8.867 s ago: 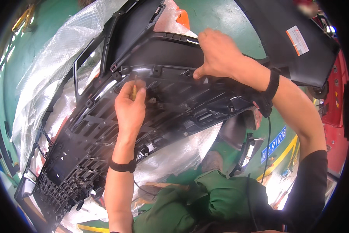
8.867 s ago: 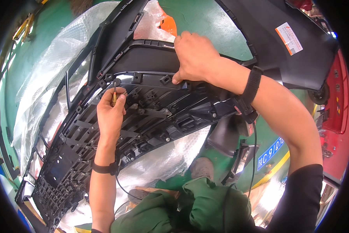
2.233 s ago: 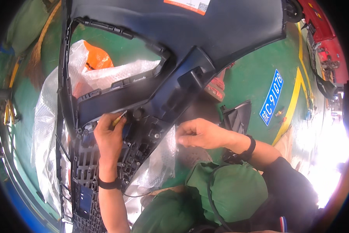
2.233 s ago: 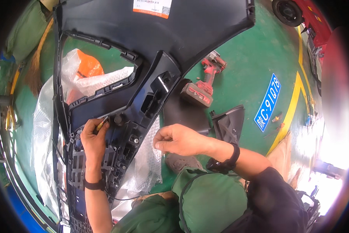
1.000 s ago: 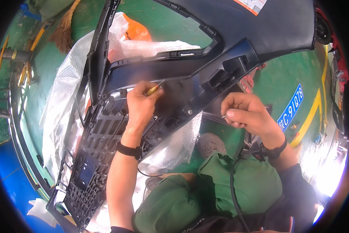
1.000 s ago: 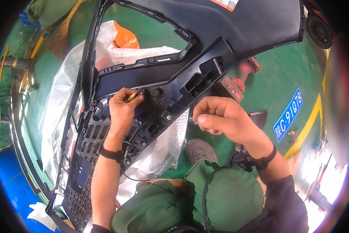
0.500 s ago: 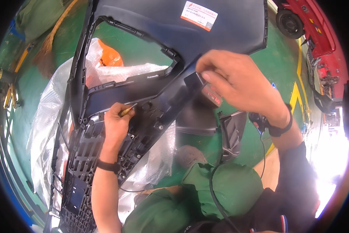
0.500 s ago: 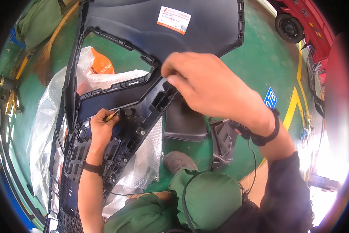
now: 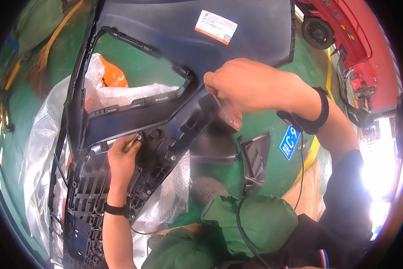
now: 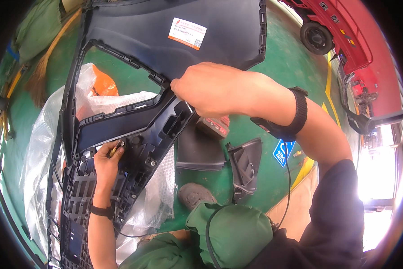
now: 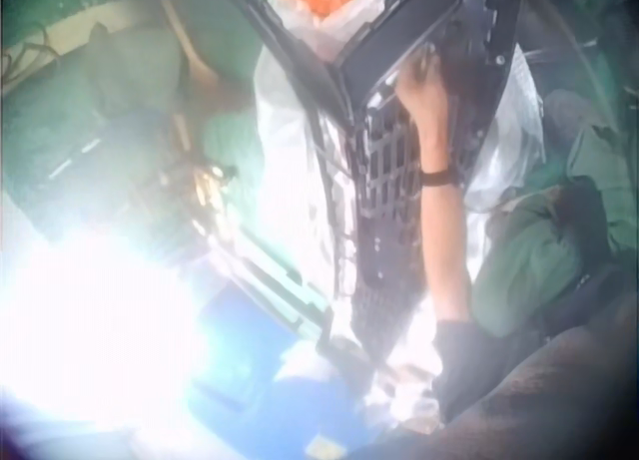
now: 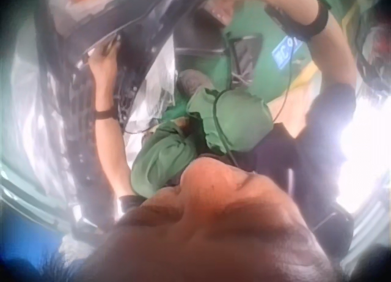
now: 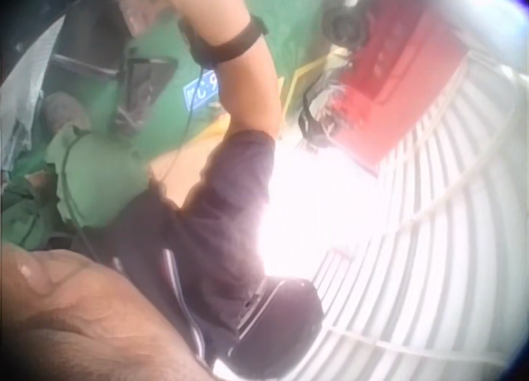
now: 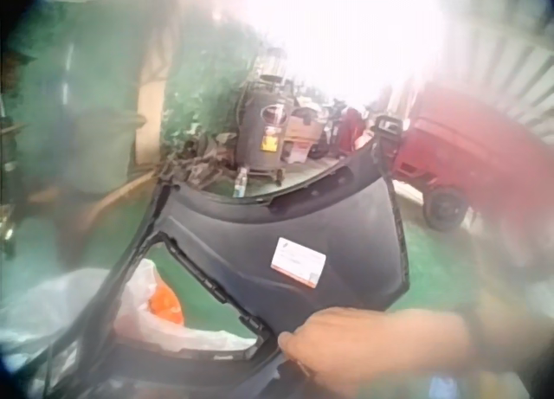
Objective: The person assembles a black plastic car part, likely a bumper or grille, using a cordless impact driver to fasten screws. They position the part on a protective sheet and secure it with multiple fasteners.
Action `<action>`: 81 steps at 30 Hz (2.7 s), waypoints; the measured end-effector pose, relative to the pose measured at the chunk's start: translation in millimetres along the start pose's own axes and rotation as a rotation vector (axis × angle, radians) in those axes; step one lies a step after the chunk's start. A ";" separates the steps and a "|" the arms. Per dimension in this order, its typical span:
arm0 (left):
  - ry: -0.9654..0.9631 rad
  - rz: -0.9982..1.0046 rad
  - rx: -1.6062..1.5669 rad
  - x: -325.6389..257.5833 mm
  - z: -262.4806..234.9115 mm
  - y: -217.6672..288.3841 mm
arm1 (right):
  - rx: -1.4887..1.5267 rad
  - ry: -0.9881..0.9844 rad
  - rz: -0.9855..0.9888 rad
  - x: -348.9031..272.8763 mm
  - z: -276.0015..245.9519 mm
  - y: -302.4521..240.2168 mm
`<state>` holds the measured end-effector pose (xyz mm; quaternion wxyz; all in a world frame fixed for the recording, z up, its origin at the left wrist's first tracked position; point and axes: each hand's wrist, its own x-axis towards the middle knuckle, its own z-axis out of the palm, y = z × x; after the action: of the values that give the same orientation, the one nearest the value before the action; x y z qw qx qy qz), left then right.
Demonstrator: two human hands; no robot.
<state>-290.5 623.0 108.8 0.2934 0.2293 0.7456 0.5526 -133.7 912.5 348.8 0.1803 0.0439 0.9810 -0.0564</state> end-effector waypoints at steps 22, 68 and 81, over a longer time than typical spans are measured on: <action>0.046 -0.007 0.100 -4.3 9.0 55.6 | 0.270 -0.039 0.031 0.3 -10.1 8.0; 0.032 -0.022 0.023 -28.8 26.7 37.9 | -0.077 -0.081 0.083 5.0 19.6 8.9; -0.010 0.041 0.058 -40.7 33.3 39.8 | -0.244 0.051 0.140 0.1 43.3 5.6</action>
<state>-237.5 630.1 147.2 0.2789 0.2557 0.7549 0.5356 -118.0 912.5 308.0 0.1628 0.0914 0.9794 0.0769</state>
